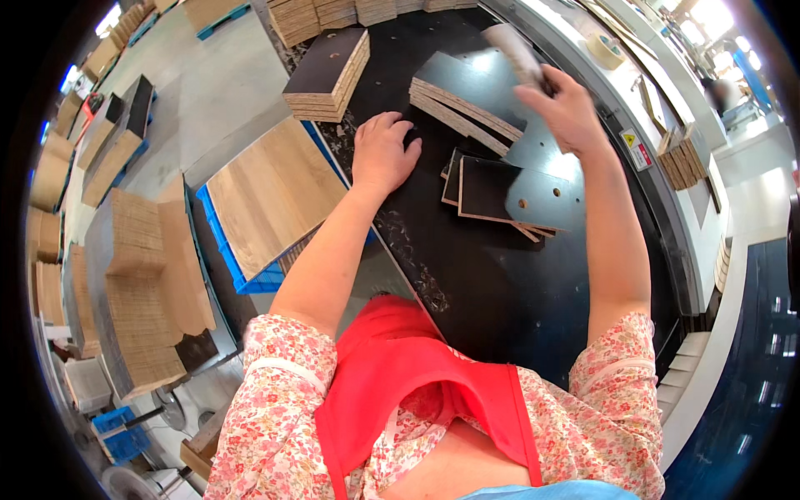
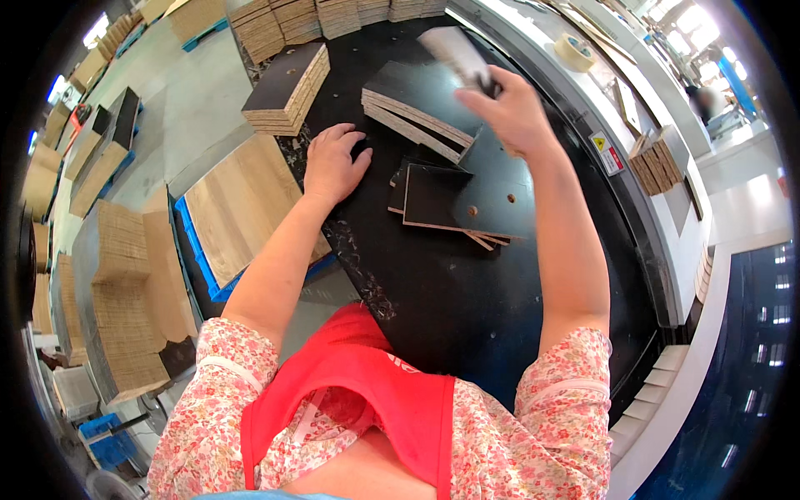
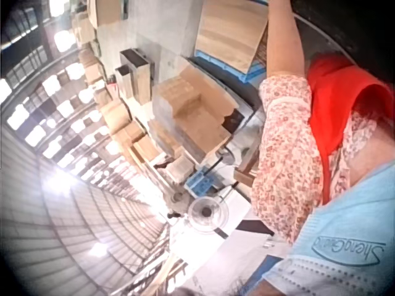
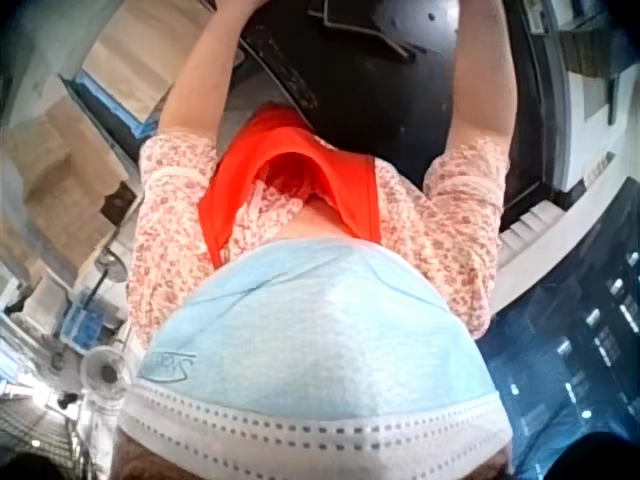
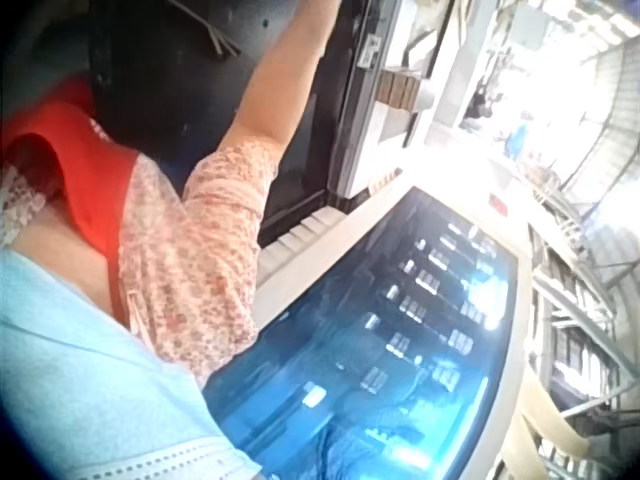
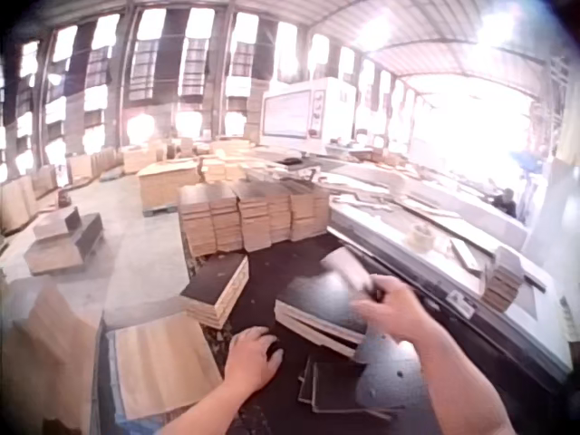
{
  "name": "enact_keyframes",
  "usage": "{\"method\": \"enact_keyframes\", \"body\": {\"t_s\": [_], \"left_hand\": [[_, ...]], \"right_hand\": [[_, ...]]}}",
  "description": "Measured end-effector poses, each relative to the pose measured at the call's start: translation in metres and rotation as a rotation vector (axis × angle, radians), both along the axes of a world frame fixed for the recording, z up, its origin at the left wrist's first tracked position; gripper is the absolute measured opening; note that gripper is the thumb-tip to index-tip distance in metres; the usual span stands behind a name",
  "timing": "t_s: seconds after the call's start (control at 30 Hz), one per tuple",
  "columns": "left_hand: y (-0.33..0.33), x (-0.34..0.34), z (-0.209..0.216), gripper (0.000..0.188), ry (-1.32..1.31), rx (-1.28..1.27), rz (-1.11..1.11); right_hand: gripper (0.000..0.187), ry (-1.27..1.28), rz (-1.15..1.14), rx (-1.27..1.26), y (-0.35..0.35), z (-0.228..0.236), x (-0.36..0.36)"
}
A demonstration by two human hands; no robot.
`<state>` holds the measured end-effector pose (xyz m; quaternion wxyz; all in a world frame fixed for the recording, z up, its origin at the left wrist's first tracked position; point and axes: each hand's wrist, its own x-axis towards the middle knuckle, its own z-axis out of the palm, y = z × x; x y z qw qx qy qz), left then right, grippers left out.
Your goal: The person sorts through stacks of dark wooden blocks on a work surface, moving them between the table and a wooden pallet, and cleans the edges of the blocks using an air gun.
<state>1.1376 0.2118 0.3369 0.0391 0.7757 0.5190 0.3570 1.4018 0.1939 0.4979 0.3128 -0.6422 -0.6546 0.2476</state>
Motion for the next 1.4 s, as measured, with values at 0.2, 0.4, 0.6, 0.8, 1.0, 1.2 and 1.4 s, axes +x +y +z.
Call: {"method": "enact_keyframes", "body": {"t_s": [0.2, 0.4, 0.6, 0.8, 1.0, 1.2, 1.4], "left_hand": [[0.012, 0.001, -0.003, 0.030, 0.033, 0.109, -0.055], [0.014, 0.002, 0.001, 0.031, 0.116, 0.063, -0.117], [0.022, -0.005, -0.008, 0.036, 0.174, 0.036, -0.143], [0.022, -0.003, -0.008, 0.037, 0.184, 0.004, -0.177], [0.025, -0.008, -0.011, 0.038, 0.216, 0.037, -0.220], [0.018, -0.002, -0.005, 0.037, 0.227, 0.039, -0.224], [0.014, 0.000, -0.001, 0.038, 0.267, 0.015, -0.213]], "right_hand": [[0.059, 1.258, -0.049, 0.196, -0.116, -0.018, 0.074], [0.028, 1.270, -0.522, 0.415, -0.224, -0.074, 0.112], [0.030, 1.230, -0.732, 0.608, -0.275, -0.102, 0.114], [0.036, 1.080, -1.004, 0.671, -0.302, -0.120, 0.122], [0.033, -0.238, -1.399, 0.175, -0.363, -0.145, 0.150], [0.029, -0.852, -0.900, 0.027, -0.372, -0.135, 0.120], [0.018, -0.860, -0.918, 0.097, -0.345, -0.141, 0.141]]}}
